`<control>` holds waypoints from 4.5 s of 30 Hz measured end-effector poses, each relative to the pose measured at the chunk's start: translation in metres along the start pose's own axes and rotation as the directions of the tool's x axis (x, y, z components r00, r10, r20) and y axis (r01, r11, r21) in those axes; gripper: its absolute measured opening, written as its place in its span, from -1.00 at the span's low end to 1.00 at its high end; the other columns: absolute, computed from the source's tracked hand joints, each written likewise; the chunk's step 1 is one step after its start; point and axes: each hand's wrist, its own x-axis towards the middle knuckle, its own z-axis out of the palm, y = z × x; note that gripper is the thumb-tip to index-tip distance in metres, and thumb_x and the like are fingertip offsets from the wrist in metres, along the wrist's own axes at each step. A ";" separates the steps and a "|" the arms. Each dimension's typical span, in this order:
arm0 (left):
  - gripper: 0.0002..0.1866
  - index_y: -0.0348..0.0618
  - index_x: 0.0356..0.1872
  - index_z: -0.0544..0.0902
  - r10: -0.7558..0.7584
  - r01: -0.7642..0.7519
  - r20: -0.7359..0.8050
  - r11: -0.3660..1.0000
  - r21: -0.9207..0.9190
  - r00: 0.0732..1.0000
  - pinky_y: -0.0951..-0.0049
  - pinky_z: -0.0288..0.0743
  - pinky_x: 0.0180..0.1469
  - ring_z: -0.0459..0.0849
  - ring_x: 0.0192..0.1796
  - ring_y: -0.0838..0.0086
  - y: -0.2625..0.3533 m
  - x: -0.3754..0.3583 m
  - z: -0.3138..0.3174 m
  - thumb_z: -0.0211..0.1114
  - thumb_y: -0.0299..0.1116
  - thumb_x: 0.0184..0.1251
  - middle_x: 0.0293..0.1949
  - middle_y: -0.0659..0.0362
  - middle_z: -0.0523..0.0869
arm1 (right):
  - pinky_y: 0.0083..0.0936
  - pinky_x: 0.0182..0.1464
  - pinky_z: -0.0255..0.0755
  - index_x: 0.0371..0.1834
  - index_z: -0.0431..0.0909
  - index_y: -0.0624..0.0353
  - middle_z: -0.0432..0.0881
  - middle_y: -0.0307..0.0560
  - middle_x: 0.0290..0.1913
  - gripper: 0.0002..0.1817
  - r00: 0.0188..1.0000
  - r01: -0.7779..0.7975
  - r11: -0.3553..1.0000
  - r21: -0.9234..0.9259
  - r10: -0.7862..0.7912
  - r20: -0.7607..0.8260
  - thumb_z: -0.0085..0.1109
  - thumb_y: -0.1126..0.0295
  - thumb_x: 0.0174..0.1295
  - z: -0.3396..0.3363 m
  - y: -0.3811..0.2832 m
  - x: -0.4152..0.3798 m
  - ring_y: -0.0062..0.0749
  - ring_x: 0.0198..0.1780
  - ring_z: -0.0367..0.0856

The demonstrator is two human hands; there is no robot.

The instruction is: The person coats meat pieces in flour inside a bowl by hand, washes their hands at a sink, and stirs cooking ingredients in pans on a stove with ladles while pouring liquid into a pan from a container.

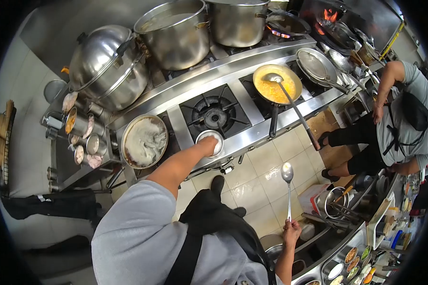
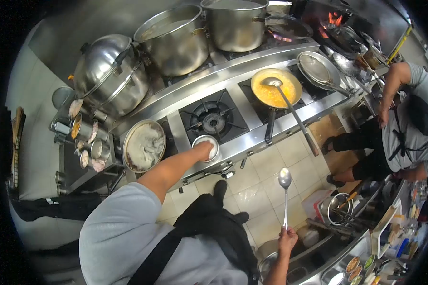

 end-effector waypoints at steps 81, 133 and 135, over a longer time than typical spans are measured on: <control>-0.58 -0.04 -0.07 0.70 0.004 -0.021 -0.117 0.988 -0.151 0.993 0.26 0.49 0.08 0.63 0.01 0.10 0.013 -0.029 -0.037 0.23 -0.61 -0.01 -0.10 -0.12 0.67 | -0.16 -0.23 0.41 -0.15 0.50 0.18 0.63 0.11 -0.36 -0.81 0.950 0.154 0.574 -0.804 -0.311 -0.040 0.04 0.35 0.26 0.010 0.009 -0.014 0.09 -0.25 0.59; -0.50 0.11 0.07 0.57 0.122 -0.122 0.003 0.990 0.065 0.992 0.19 0.39 0.21 0.47 0.20 0.11 0.005 -0.031 -0.018 0.29 -0.48 0.00 0.16 0.05 0.46 | -0.53 -0.37 0.37 -0.31 0.51 0.30 0.58 -0.10 -0.49 -0.93 0.984 0.174 0.864 -0.473 -0.131 0.122 0.04 0.56 0.20 -0.004 0.043 0.011 -0.49 -0.45 0.50; -0.56 0.08 0.04 0.59 0.111 -0.111 0.005 0.990 0.089 0.994 0.20 0.40 0.21 0.44 0.22 0.11 0.008 -0.029 -0.017 0.22 -0.48 0.06 0.17 0.05 0.44 | -0.52 -0.33 0.36 -0.29 0.50 0.31 0.56 -0.13 -0.49 -0.92 0.981 0.186 0.868 -0.460 -0.139 0.134 0.02 0.56 0.22 -0.007 0.047 0.012 -0.51 -0.42 0.48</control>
